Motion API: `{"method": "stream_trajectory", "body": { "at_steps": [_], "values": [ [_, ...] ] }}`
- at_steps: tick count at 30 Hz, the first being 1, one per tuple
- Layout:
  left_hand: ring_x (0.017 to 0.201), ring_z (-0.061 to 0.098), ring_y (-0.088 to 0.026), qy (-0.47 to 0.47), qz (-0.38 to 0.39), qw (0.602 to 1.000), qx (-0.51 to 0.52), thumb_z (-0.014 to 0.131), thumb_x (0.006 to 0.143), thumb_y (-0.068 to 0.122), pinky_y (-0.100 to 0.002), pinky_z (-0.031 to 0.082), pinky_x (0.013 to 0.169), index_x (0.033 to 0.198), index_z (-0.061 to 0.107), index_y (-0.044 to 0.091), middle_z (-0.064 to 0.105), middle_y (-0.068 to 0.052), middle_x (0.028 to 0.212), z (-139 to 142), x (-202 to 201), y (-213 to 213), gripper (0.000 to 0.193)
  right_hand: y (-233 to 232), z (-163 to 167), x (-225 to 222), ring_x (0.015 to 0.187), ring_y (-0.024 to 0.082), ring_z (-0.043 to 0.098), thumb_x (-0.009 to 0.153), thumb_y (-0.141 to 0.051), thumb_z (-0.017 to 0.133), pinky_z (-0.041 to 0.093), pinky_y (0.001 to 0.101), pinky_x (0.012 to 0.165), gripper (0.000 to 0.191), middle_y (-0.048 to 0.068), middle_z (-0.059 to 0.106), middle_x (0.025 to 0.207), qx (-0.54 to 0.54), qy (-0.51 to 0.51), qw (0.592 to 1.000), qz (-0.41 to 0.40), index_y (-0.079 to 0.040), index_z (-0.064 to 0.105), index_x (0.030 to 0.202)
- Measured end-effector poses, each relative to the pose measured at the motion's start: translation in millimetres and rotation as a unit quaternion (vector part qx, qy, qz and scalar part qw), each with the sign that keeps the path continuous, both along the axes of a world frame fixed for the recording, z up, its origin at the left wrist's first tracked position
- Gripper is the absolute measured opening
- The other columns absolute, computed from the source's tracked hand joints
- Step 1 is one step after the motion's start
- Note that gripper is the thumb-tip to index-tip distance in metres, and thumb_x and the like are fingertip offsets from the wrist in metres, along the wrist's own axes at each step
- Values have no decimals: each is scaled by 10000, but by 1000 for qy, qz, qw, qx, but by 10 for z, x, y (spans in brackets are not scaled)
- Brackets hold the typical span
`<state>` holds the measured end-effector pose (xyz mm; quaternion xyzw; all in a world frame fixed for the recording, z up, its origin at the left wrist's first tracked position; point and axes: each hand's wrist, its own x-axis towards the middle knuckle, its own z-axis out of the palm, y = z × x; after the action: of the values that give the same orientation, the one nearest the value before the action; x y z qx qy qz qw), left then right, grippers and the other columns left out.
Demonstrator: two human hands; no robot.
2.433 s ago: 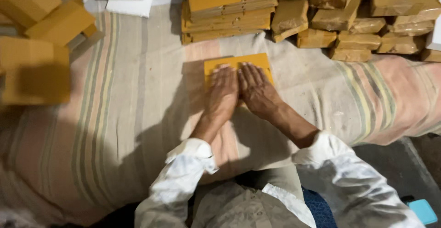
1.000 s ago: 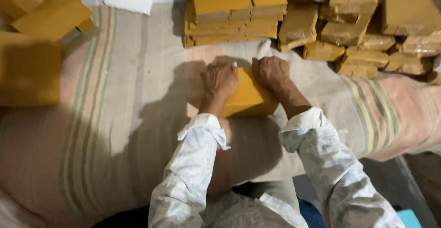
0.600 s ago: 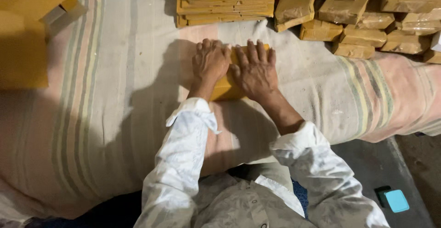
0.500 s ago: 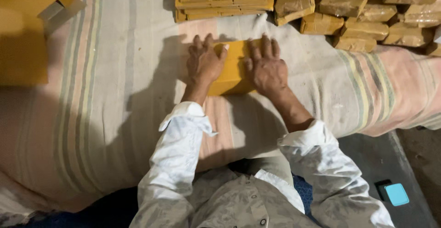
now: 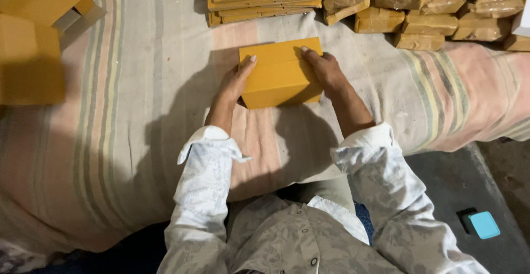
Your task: The person assembles small yellow cardboard boxes by hand on a striped cloth-covered surface. They fold and press the flaps to form the box shape, then place the completed boxes into a growing stack. The process is repeated multiple times throughout the clip.
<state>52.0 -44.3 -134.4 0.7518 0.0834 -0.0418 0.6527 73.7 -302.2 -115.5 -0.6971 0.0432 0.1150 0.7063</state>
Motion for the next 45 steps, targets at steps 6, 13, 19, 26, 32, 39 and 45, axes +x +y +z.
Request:
{"method": "stream_trajectory", "body": {
  "at_steps": [6, 13, 19, 26, 32, 39, 45],
  "values": [
    [1300, 560, -272, -224, -26, 959, -171, 870, 808, 372, -412, 463, 1092, 1460, 459, 53, 610, -128, 1377, 87, -267, 0, 834, -123, 173, -306, 1185, 258, 650, 882, -345, 765, 582, 405, 1023, 736, 151, 622, 1300, 43, -198, 978, 50, -24, 422, 1448],
    [1382, 492, -390, -393, -128, 843, 344, 929, 608, 371, -469, 399, 1178, 1443, 501, 112, 560, -164, 1475, 131, -508, 139, 973, -408, 302, -395, 1482, 318, 333, 830, -273, 771, 383, 498, 1177, 794, 90, 360, 1579, -49, -217, 959, 173, -174, 398, 1524],
    [1484, 350, -452, -378, -112, 882, 257, 851, 786, 403, -512, 323, 1197, 1503, 521, 22, 389, -289, 1612, -403, -716, 29, 877, -770, -133, -718, 1502, 394, 327, 859, -203, 762, 306, 515, 1207, 714, 202, 330, 1652, -276, -404, 833, 258, -55, 479, 1497],
    [1364, 581, -268, -291, 113, 949, 50, 774, 1065, 281, -368, 489, 1211, 1443, 601, 78, 627, -145, 1478, -714, -644, -440, 463, -378, -612, -632, 1211, 285, 631, 1070, -169, 718, 546, 396, 1037, 552, 278, 607, 1396, -79, -204, 975, -34, -22, 436, 1521],
    [1407, 382, -422, -379, 78, 896, 219, 844, 859, 40, -497, 341, 1166, 1621, 180, 30, 388, -241, 1551, -429, -563, -309, 1010, -364, -401, -482, 1207, 303, 583, 954, -99, 743, 558, 407, 965, 944, 234, 315, 1630, -141, -233, 962, 8, -122, 126, 1667],
    [1302, 517, -347, -365, 55, 887, 276, 839, 865, 149, -461, 434, 1125, 1391, 547, 80, 584, -142, 1356, -254, -621, -230, 606, -414, -249, -487, 1345, 402, 529, 945, -124, 698, 532, 467, 1086, 885, 282, 295, 1608, -268, -299, 912, 84, -129, 188, 1669],
    [1358, 531, -313, -343, 29, 879, 331, 648, 1048, 223, -431, 425, 1159, 1328, 675, 41, 625, -116, 1425, -385, -665, -237, 335, -7, -188, -405, 1538, 456, 242, 1043, -425, 489, 157, 577, 1235, 618, 307, 270, 1646, -608, -388, 690, 63, -80, 397, 1548]
  ]
}}
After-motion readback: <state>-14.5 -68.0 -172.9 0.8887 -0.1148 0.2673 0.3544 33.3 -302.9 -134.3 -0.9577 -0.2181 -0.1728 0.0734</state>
